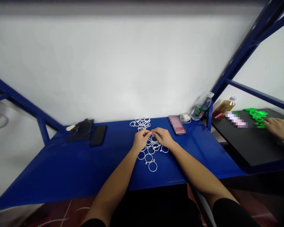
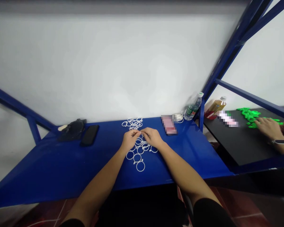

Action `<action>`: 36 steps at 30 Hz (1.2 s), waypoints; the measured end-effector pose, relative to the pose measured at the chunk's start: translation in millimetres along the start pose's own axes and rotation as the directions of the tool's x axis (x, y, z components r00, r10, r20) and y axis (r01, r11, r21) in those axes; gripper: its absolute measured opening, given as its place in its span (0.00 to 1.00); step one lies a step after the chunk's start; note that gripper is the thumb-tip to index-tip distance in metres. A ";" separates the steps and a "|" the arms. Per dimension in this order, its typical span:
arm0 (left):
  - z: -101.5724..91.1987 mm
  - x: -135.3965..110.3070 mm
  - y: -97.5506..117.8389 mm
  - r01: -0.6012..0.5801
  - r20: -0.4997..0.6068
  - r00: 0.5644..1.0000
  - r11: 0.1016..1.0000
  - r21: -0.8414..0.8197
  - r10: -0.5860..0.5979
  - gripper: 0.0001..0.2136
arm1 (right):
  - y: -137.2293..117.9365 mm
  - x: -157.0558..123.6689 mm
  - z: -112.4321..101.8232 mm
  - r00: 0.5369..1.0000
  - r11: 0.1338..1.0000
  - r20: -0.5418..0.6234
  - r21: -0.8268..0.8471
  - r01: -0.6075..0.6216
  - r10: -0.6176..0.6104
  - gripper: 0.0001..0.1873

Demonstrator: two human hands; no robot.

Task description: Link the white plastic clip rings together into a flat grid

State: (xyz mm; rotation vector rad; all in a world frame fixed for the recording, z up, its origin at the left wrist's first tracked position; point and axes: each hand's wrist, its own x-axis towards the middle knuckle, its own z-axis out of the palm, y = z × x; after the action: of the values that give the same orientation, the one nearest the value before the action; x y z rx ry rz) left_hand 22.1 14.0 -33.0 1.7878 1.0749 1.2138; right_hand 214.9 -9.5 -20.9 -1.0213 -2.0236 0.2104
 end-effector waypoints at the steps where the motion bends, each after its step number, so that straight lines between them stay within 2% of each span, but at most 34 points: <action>1: -0.2 0.0 -0.3 -0.016 0.005 1.000 1.000 0.020 0.016 0.08 | -0.2 0.0 -0.3 1.000 1.000 0.009 0.007 -0.003 0.003 0.12; 8: 1.0 0.3 -4.5 -0.092 0.030 0.996 0.989 0.116 0.089 0.08 | -3.1 1.2 -3.4 0.998 0.997 0.028 -0.050 -0.056 0.057 0.11; 12: -9.6 6.8 -6.7 -0.157 -0.011 0.986 0.960 0.230 0.164 0.06 | 3.2 2.0 -10.7 0.994 0.978 -0.022 -0.176 -0.109 0.107 0.11; 16: -29.7 17.7 -19.8 -0.062 -0.149 0.981 0.926 0.373 0.126 0.05 | 15.5 2.3 -18.9 0.988 0.952 -0.072 -0.266 -0.153 0.138 0.10; 18: -37.9 21.5 -30.2 0.014 -0.180 0.981 0.901 0.434 0.071 0.07 | 20.3 2.3 -19.7 0.987 0.945 -0.073 -0.287 -0.160 0.145 0.10; 22: -42.2 23.2 -46.7 0.086 -0.118 0.993 0.843 0.531 -0.026 0.13 | 25.4 1.5 -16.5 0.985 0.943 -0.090 -0.287 -0.170 0.150 0.10; 25: -39.8 21.8 -49.8 0.043 -0.055 0.998 0.817 0.576 -0.015 0.14 | 26.9 0.8 -15.7 0.982 0.949 -0.118 -0.265 -0.172 0.145 0.11; 28: -38.8 20.8 -49.0 0.015 -0.037 0.999 0.818 0.575 0.008 0.11 | 26.1 1.3 -17.0 0.981 0.958 -0.123 -0.230 -0.173 0.148 0.12; 30: -38.9 20.7 -48.5 0.028 -0.041 0.999 0.829 0.559 -0.007 0.09 | 24.8 2.1 -16.7 0.989 0.970 -0.074 -0.199 -0.143 0.130 0.14; 32: -39.1 21.0 -48.2 0.047 -0.050 0.998 0.839 0.543 -0.023 0.07 | 24.2 2.3 -13.9 0.996 0.981 0.026 -0.174 -0.081 0.087 0.16; 36: -39.2 23.1 -44.8 0.085 -0.136 0.990 0.867 0.491 -0.020 0.09 | 28.8 -0.1 -3.8 0.970 0.983 0.241 -0.183 0.021 0.024 0.17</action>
State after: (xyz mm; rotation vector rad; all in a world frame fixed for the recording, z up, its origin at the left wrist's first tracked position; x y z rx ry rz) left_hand -20.9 57.0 -52.6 2.0586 1.6165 1.0918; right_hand 234.7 8.4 -32.2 -1.1581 -2.2979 0.1569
